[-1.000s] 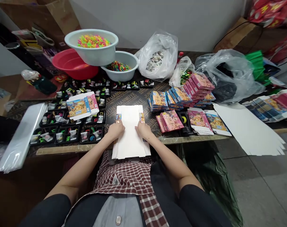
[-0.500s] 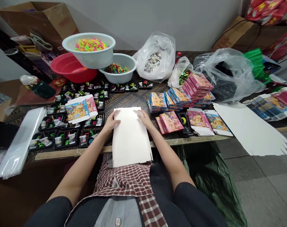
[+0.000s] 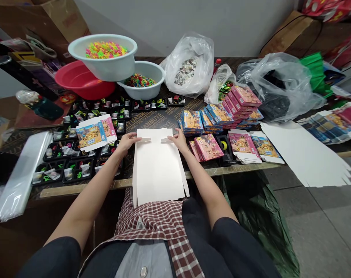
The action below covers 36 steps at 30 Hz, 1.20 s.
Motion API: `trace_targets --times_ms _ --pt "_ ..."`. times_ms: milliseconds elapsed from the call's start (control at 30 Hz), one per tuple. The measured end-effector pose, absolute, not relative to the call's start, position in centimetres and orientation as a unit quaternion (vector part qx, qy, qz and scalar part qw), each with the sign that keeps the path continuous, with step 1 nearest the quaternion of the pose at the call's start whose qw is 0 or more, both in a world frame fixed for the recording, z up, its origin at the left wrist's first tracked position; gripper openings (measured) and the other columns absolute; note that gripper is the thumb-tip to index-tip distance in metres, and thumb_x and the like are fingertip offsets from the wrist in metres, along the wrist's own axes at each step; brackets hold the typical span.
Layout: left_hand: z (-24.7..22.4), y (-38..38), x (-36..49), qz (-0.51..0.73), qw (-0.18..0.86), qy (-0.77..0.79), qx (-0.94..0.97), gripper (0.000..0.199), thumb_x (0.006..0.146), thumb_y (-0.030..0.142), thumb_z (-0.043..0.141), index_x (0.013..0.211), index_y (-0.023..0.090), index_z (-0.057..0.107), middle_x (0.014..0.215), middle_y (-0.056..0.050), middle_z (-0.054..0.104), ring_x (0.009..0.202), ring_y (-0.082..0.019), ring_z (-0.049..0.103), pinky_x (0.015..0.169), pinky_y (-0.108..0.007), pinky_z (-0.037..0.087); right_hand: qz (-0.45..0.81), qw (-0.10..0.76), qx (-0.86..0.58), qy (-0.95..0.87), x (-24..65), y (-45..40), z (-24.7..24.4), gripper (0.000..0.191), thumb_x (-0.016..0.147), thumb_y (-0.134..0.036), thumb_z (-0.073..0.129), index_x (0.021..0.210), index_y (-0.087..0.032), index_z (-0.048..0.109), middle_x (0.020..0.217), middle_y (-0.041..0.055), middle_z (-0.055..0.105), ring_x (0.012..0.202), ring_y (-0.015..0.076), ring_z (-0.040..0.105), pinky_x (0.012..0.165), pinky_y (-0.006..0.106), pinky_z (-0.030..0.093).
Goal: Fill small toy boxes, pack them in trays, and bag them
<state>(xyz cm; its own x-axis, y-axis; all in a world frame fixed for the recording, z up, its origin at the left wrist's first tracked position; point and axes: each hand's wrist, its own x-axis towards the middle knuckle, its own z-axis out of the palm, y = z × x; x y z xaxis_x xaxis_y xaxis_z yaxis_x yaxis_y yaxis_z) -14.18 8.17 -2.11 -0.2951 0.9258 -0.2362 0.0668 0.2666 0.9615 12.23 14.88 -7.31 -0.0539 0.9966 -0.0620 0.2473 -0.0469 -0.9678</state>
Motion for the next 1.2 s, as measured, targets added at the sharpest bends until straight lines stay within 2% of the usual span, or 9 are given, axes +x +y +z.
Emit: trace_targets --times_ms 167,333,400,500,600,733,833,933,1200 --pt "-2.8 8.8 -13.8 0.415 0.473 0.662 0.407 0.048 0.048 0.048 0.089 0.060 0.017 0.054 0.050 0.006 0.052 0.048 -0.009 0.045 0.049 -0.021 0.034 0.489 0.374 -0.523 -0.589 11.9 15.3 -7.2 0.049 0.061 -0.063 0.078 0.070 -0.017 0.061 0.064 -0.0009 0.061 0.063 0.0147 0.054 0.061 0.027 0.044" --pt "-2.6 9.6 -13.8 0.364 0.493 0.678 0.406 0.057 0.072 0.074 0.065 0.061 0.019 0.053 0.047 0.002 0.049 0.044 -0.012 0.047 0.049 -0.026 0.042 0.521 0.345 -0.572 -0.531 12.0 15.3 -6.5 0.061 0.078 -0.078 0.057 0.055 -0.022 0.048 0.048 -0.0011 0.046 0.050 0.0142 0.048 0.050 0.027 0.038" --pt "-2.1 10.0 -14.2 0.324 0.508 0.681 0.417 0.056 0.074 0.072 0.064 0.061 0.019 0.054 0.047 0.001 0.051 0.044 -0.013 0.048 0.051 -0.028 0.045 0.548 0.323 -0.574 -0.516 12.3 15.3 -5.9 0.060 0.078 -0.077 0.059 0.056 -0.022 0.048 0.047 -0.0011 0.045 0.046 0.0130 0.045 0.047 0.026 0.036" --pt "-1.3 10.3 -15.0 0.281 0.521 0.663 0.458 0.042 0.064 0.055 0.079 0.063 0.017 0.060 0.052 0.001 0.055 0.049 -0.013 0.051 0.055 -0.027 0.045 0.571 0.293 -0.546 -0.538 13.0 15.2 -4.6 0.053 0.070 -0.067 0.074 0.056 -0.020 0.053 0.048 -0.0015 0.050 0.046 0.0108 0.043 0.047 0.025 0.034" --pt "-0.7 10.5 -15.2 0.155 0.408 0.626 0.646 0.026 0.066 0.041 0.077 0.073 0.018 0.069 0.065 -0.001 0.067 0.063 -0.015 0.060 0.062 -0.024 0.044 0.478 0.244 -0.512 -0.671 13.2 14.9 -3.2 0.035 0.068 -0.046 0.081 0.062 -0.016 0.063 0.060 0.0012 0.062 0.059 0.0136 0.054 0.057 0.025 0.039" --pt "-0.4 10.5 -14.1 -0.003 0.181 0.579 0.795 0.015 0.076 0.029 0.063 0.081 0.019 0.073 0.081 -0.008 0.074 0.082 -0.024 0.068 0.069 -0.028 0.044 0.215 0.075 -0.479 -0.848 12.0 14.4 -1.3 0.008 0.076 -0.020 0.072 0.081 -0.015 0.070 0.086 0.0083 0.074 0.085 0.0215 0.065 0.071 0.027 0.041" --pt "-0.3 10.3 -13.1 -0.020 0.142 0.569 0.809 0.021 0.076 0.022 0.060 0.091 0.017 0.073 0.090 -0.014 0.075 0.092 -0.031 0.070 0.073 -0.033 0.045 0.099 -0.042 -0.437 -0.893 10.7 13.8 -0.2 0.024 0.082 -0.014 0.060 0.105 -0.013 0.068 0.102 0.0147 0.075 0.095 0.0263 0.067 0.075 0.029 0.041" --pt "-0.2 9.9 -12.5 -0.035 0.115 0.556 0.823 0.027 0.076 0.019 0.060 0.101 0.015 0.071 0.093 -0.017 0.074 0.093 -0.033 0.070 0.076 -0.035 0.046 0.044 -0.096 -0.397 -0.912 9.9 13.0 0.5 0.036 0.087 -0.017 0.054 0.122 -0.012 0.061 0.110 0.0182 0.073 0.101 0.0298 0.068 0.077 0.031 0.042" --pt "-0.2 8.8 -10.9 -0.031 0.095 0.529 0.843 0.019 0.079 0.009 0.055 0.093 0.015 0.066 0.083 -0.015 0.073 0.085 -0.028 0.071 0.079 -0.034 0.047 0.022 -0.123 -0.329 -0.936 8.3 12.4 0.7 0.036 0.092 -0.008 0.046 0.127 -0.009 0.056 0.100 0.0224 0.075 0.096 0.0289 0.071 0.081 0.033 0.045"
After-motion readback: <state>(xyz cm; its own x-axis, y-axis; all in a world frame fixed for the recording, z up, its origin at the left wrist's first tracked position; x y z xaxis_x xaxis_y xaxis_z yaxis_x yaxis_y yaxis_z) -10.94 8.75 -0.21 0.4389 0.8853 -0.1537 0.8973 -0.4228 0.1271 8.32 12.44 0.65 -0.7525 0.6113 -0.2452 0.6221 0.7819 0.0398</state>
